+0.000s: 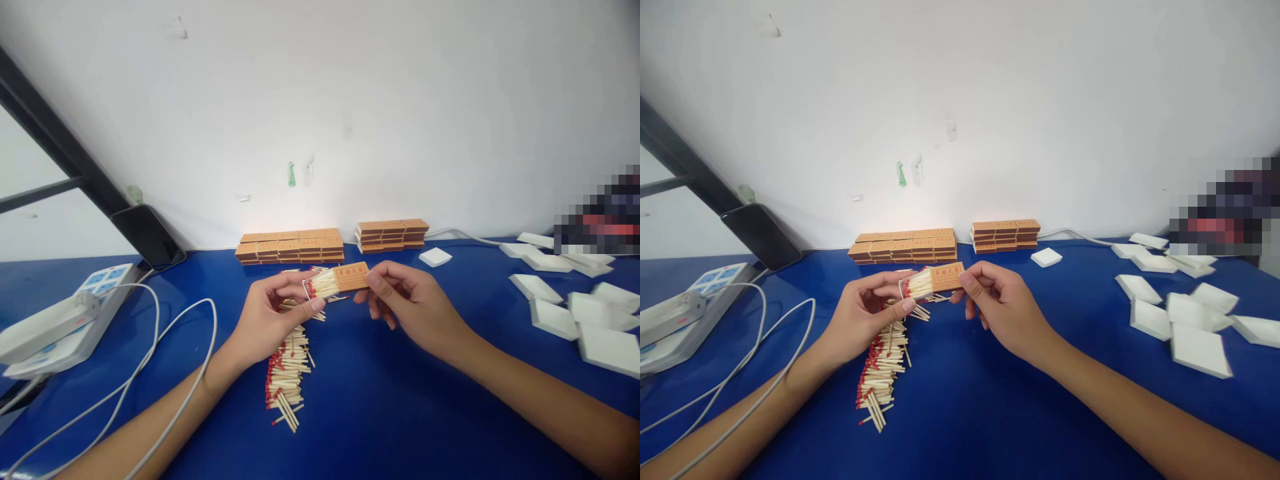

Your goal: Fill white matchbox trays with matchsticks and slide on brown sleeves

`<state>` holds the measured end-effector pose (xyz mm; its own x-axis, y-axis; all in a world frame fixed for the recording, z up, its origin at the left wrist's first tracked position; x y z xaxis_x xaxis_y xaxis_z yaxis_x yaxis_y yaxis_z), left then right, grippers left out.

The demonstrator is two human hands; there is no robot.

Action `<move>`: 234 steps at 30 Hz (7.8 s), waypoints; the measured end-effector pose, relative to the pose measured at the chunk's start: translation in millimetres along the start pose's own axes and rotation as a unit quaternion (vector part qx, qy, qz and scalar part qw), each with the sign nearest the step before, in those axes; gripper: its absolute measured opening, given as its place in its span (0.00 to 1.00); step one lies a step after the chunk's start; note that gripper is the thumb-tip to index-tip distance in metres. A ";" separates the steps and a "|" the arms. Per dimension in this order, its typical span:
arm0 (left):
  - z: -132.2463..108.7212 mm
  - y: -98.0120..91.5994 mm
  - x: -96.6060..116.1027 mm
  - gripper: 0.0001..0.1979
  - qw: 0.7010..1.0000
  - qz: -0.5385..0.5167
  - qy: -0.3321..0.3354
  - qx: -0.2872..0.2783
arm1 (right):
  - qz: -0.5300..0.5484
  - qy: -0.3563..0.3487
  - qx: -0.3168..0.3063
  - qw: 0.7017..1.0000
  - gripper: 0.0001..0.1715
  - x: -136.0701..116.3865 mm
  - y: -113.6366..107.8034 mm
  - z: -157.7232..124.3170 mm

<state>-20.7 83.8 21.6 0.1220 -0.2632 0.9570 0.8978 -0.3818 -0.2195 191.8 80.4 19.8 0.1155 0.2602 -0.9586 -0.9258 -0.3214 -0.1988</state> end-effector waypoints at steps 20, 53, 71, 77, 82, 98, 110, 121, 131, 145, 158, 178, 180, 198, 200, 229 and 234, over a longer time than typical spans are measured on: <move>-4.6 -14.5 0.9 0.25 0.984 0.130 0.020 0.119 | -0.326 -0.047 -0.008 0.944 0.08 17.3 -10.7 10.0; -3.5 -7.0 -1.1 0.23 0.981 0.157 0.025 0.113 | -0.398 -0.071 -0.082 0.911 0.05 28.8 30.0 21.4; -5.1 -8.8 -0.7 0.23 0.973 0.194 0.037 0.118 | -0.398 -0.068 -0.119 0.907 0.08 28.0 27.6 17.4; -6.5 -7.7 0.5 0.23 0.974 0.195 0.039 0.113 | -0.388 -0.071 -0.097 0.914 0.04 26.7 28.1 16.3; -6.0 -7.1 1.7 0.22 0.973 0.195 0.043 0.113 | -0.396 -0.073 -0.105 0.909 0.05 27.2 30.9 17.3; -6.8 -6.1 3.5 0.21 0.973 0.195 0.043 0.113 | -0.377 0.002 -0.186 0.907 0.10 22.4 17.1 5.9; -6.5 -7.0 -0.3 0.22 0.973 0.198 0.042 0.109 | -0.348 -0.086 -0.280 0.891 0.17 10.2 44.5 -9.5; -5.8 -6.1 -0.5 0.23 0.974 0.197 0.040 0.106 | -0.372 -0.130 -0.283 0.875 0.19 7.5 60.9 -14.6; -4.8 -5.7 -0.5 0.23 0.975 0.191 0.033 0.109 | -0.352 -0.155 -0.326 0.864 0.26 -1.1 73.6 -24.3; -6.0 -8.7 -2.5 0.22 0.972 0.199 0.039 0.115 | -0.374 -0.087 -0.291 0.876 0.09 4.1 61.5 -16.9; -6.5 -8.3 -0.4 0.22 0.970 0.202 0.046 0.125 | -0.438 -0.061 -0.116 0.889 0.07 22.8 33.9 -0.2; -7.1 -11.4 0.7 0.22 0.964 0.225 0.064 0.128 | -0.405 -0.058 -0.090 0.908 0.07 16.7 16.8 5.0; -7.4 -11.0 0.7 0.22 0.965 0.218 0.061 0.130 | -0.345 -0.040 -0.060 0.936 0.08 13.6 8.1 5.8; -9.0 -6.3 5.5 0.22 0.970 0.196 0.074 0.121 | 0.013 0.108 -0.045 0.993 0.25 30.2 12.1 1.3; -10.0 -5.7 6.4 0.22 0.971 0.189 0.080 0.123 | 0.092 0.113 -0.072 0.987 0.26 29.2 20.7 0.2; -13.0 3.5 12.6 0.18 0.955 0.260 0.125 0.072 | 0.060 0.101 -0.010 0.993 0.27 24.4 10.5 -4.1; -12.3 1.8 7.9 0.18 0.959 0.247 0.113 0.084 | 0.043 0.092 0.034 0.994 0.27 22.8 -8.2 0.6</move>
<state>-23.3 70.1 26.4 0.4731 -0.5672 0.6742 0.8112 -0.0182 -0.5845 201.8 89.4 -0.3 0.0935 0.0625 -0.9937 -0.9567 -0.2705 -0.1071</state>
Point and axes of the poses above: each hand's wrist, its own z-axis towards the middle knuckle, its own y-axis out of the palm, x = y × z, the point moved 7 cm from there along z, towards the middle knuckle, and after that the axes turned 10 degrees about -x, right-handed, at the moved point
